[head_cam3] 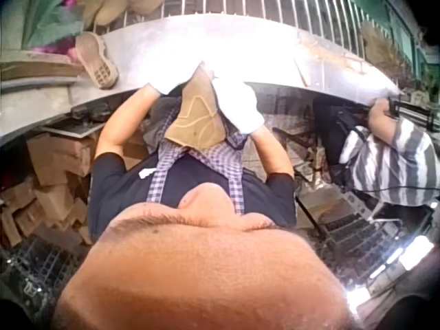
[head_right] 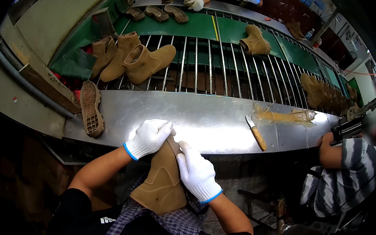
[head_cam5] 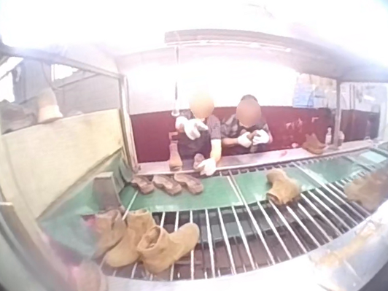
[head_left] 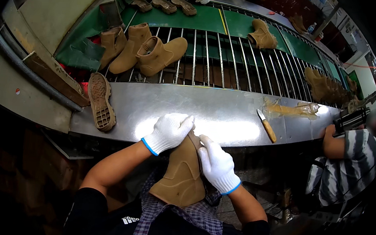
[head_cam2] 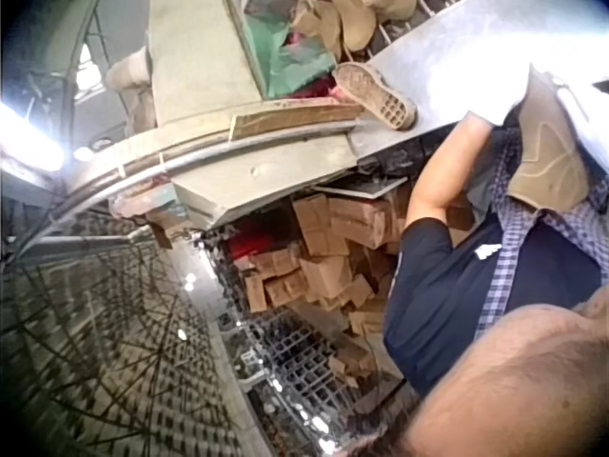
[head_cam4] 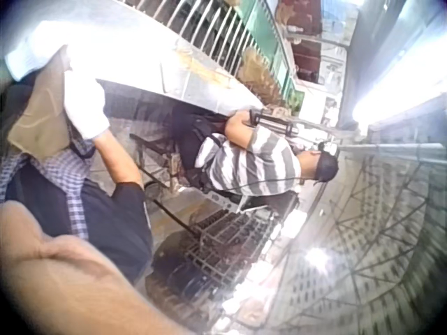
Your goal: The person picks up boots from a conveyor belt, trims excess material from the soles using a knife, wipes the boots with a cloth, and places them back on the belt.
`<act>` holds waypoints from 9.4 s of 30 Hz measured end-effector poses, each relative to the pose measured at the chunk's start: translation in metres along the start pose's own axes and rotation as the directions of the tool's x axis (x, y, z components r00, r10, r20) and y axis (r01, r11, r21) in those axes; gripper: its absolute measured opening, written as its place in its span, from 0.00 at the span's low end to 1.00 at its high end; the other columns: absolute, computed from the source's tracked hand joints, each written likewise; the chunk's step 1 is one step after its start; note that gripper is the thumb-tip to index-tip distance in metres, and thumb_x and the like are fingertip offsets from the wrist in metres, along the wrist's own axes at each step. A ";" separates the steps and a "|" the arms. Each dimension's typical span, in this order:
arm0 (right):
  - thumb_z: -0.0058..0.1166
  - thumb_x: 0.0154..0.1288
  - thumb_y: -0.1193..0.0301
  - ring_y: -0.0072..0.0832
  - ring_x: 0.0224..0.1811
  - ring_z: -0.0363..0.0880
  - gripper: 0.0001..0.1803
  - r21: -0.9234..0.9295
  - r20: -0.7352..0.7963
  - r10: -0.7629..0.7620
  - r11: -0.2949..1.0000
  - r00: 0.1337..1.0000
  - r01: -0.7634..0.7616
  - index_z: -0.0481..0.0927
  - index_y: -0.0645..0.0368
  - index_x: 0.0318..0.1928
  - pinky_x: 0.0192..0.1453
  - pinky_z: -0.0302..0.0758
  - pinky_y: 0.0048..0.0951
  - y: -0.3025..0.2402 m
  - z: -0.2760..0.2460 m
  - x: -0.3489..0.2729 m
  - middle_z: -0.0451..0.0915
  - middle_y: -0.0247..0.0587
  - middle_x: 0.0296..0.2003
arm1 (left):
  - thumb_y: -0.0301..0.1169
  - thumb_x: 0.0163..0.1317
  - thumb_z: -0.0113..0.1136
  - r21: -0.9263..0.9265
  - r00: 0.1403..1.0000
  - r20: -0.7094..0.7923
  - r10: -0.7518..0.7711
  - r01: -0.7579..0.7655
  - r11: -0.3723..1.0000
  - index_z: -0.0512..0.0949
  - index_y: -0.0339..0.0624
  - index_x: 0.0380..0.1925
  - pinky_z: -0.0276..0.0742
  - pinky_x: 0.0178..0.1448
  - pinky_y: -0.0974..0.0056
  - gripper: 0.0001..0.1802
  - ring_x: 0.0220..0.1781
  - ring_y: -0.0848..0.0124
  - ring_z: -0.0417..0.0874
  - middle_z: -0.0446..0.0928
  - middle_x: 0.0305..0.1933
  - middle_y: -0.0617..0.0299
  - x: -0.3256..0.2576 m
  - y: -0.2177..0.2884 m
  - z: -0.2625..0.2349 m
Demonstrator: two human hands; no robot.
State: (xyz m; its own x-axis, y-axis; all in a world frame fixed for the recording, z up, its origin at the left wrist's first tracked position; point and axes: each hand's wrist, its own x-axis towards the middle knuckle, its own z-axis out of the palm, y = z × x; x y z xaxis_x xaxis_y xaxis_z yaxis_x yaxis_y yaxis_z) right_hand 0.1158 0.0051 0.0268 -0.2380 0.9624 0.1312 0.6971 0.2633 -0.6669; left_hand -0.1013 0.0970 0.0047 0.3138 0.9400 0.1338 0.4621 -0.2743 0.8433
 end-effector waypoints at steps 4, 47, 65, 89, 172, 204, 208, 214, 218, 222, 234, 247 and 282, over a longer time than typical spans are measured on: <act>0.64 0.78 0.51 0.56 0.50 0.91 0.39 0.056 0.059 0.008 0.998 0.998 -0.011 0.71 0.61 0.78 0.56 0.89 0.48 0.012 0.008 -0.010 0.84 0.63 0.57 | 0.39 0.82 0.52 -0.028 1.000 -0.015 -0.001 0.000 1.000 0.90 0.36 0.37 0.85 0.50 0.53 0.22 0.40 0.51 0.92 0.90 0.36 0.47 -0.004 -0.001 -0.001; 0.80 0.68 0.62 0.54 0.77 0.78 0.57 0.636 -0.278 -0.266 0.669 0.923 0.384 0.57 0.71 0.85 0.77 0.79 0.50 -0.075 -0.063 0.021 0.73 0.71 0.73 | 0.63 0.89 0.38 -0.792 0.814 0.541 -0.211 0.577 0.200 0.61 0.40 0.85 0.72 0.84 0.49 0.43 0.83 0.58 0.73 0.70 0.83 0.53 -0.088 -0.051 -0.013; 0.88 0.47 0.39 0.43 0.79 0.73 0.68 0.758 -0.079 -0.474 0.542 0.877 0.362 0.66 0.60 0.81 0.84 0.68 0.47 -0.005 -0.061 0.131 0.73 0.48 0.74 | 0.64 0.54 0.79 0.490 0.927 0.364 -0.092 -0.107 0.865 0.73 0.50 0.74 0.87 0.61 0.47 0.53 0.55 0.42 0.92 0.89 0.58 0.46 0.001 0.149 -0.146; 0.77 0.58 0.52 0.46 0.67 0.77 0.32 0.874 -0.323 -0.294 0.271 0.900 0.403 0.81 0.58 0.55 0.78 0.70 0.49 -0.003 -0.045 0.132 0.79 0.52 0.59 | 0.69 0.63 0.73 0.666 0.879 0.466 -0.102 -0.272 0.695 0.77 0.33 0.56 0.89 0.38 0.46 0.47 0.34 0.46 0.93 0.89 0.37 0.48 0.044 0.176 -0.118; 0.62 0.80 0.55 0.32 0.18 0.82 0.19 -0.610 0.531 -0.419 0.414 0.737 0.675 0.75 0.55 0.35 0.23 0.78 0.37 -0.145 0.057 0.099 0.77 0.37 0.20 | 0.36 0.63 0.78 0.308 0.770 -0.527 0.359 -0.220 0.926 0.70 0.34 0.75 0.78 0.75 0.42 0.43 0.67 0.39 0.82 0.77 0.68 0.39 -0.073 -0.094 -0.052; 0.55 0.85 0.53 0.54 0.25 0.88 0.21 -0.250 0.337 -0.202 0.922 0.920 0.295 0.76 0.60 0.45 0.31 0.84 0.52 -0.044 0.019 0.103 0.86 0.58 0.25 | 0.44 0.61 0.79 0.512 0.955 0.248 0.165 -0.274 0.814 0.74 0.37 0.75 0.82 0.72 0.47 0.45 0.69 0.44 0.85 0.81 0.72 0.42 -0.025 -0.023 -0.111; 0.53 0.84 0.48 0.61 0.33 0.90 0.25 -0.379 0.312 -0.101 0.899 0.945 0.221 0.77 0.61 0.47 0.40 0.86 0.56 -0.026 -0.012 0.129 0.88 0.60 0.29 | 0.43 0.62 0.78 0.576 0.950 0.236 0.206 -0.307 0.758 0.77 0.44 0.72 0.84 0.68 0.47 0.39 0.66 0.45 0.85 0.79 0.72 0.45 -0.032 -0.026 -0.106; 0.58 0.81 0.45 0.49 0.56 0.91 0.32 -0.052 0.414 0.192 0.981 0.890 -0.188 0.83 0.62 0.65 0.61 0.84 0.44 -0.016 -0.036 0.109 0.89 0.64 0.50 | 0.45 0.63 0.78 0.547 0.963 0.186 0.195 -0.266 0.794 0.79 0.52 0.70 0.83 0.70 0.45 0.36 0.68 0.42 0.84 0.78 0.73 0.45 -0.031 -0.021 -0.112; 0.60 0.83 0.56 0.49 0.45 0.89 0.24 -0.049 0.407 -0.021 0.998 0.913 0.045 0.80 0.65 0.61 0.52 0.85 0.46 0.009 -0.012 0.081 0.87 0.59 0.48 | 0.48 0.60 0.80 0.540 0.974 0.087 0.208 -0.222 0.812 0.74 0.45 0.75 0.79 0.75 0.44 0.45 0.72 0.39 0.81 0.75 0.77 0.41 -0.016 -0.012 -0.106; 0.59 0.83 0.55 0.51 0.40 0.88 0.19 -0.227 0.228 -0.368 0.880 0.901 0.417 0.79 0.60 0.52 0.45 0.85 0.50 0.005 -0.002 0.104 0.83 0.52 0.38 | 0.52 0.58 0.81 0.540 0.991 0.134 0.028 -0.097 0.836 0.66 0.39 0.80 0.78 0.78 0.44 0.56 0.77 0.39 0.78 0.70 0.83 0.40 0.015 0.004 -0.088; 0.53 0.85 0.51 0.60 0.44 0.90 0.22 -0.094 0.228 -0.013 0.995 0.974 0.036 0.79 0.55 0.62 0.51 0.85 0.54 0.042 -0.008 0.125 0.90 0.60 0.42 | 0.57 0.60 0.79 0.502 0.976 0.180 -0.123 0.016 0.865 0.62 0.44 0.85 0.80 0.75 0.47 0.59 0.72 0.42 0.84 0.77 0.79 0.42 0.034 0.004 -0.070; 0.62 0.78 0.49 0.57 0.48 0.91 0.32 0.380 -0.200 0.540 0.812 0.817 -0.444 0.78 0.60 0.69 0.57 0.86 0.53 0.130 0.021 0.090 0.90 0.61 0.49 | 0.48 0.56 0.82 0.604 0.990 0.093 0.103 -0.138 0.785 0.69 0.42 0.78 0.76 0.81 0.47 0.52 0.81 0.44 0.75 0.71 0.81 0.41 0.062 0.031 -0.051; 0.67 0.73 0.64 0.49 0.46 0.93 0.30 -0.408 0.174 -0.098 0.899 0.980 0.162 0.81 0.54 0.73 0.52 0.88 0.44 -0.042 -0.004 0.067 0.92 0.55 0.47 | 0.54 0.76 0.61 0.440 0.978 0.158 -0.139 0.056 0.896 0.82 0.51 0.67 0.84 0.68 0.49 0.28 0.62 0.46 0.90 0.89 0.61 0.47 0.004 -0.019 -0.108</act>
State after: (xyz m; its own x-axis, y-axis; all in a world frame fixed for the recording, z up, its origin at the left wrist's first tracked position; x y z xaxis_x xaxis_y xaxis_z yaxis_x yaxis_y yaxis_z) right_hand 0.0728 0.0590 0.0668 -0.4192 0.9055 0.0657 0.8636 0.4201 -0.2789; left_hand -0.1986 0.1278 0.0451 0.3734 0.9252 -0.0681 0.7968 -0.2822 0.5343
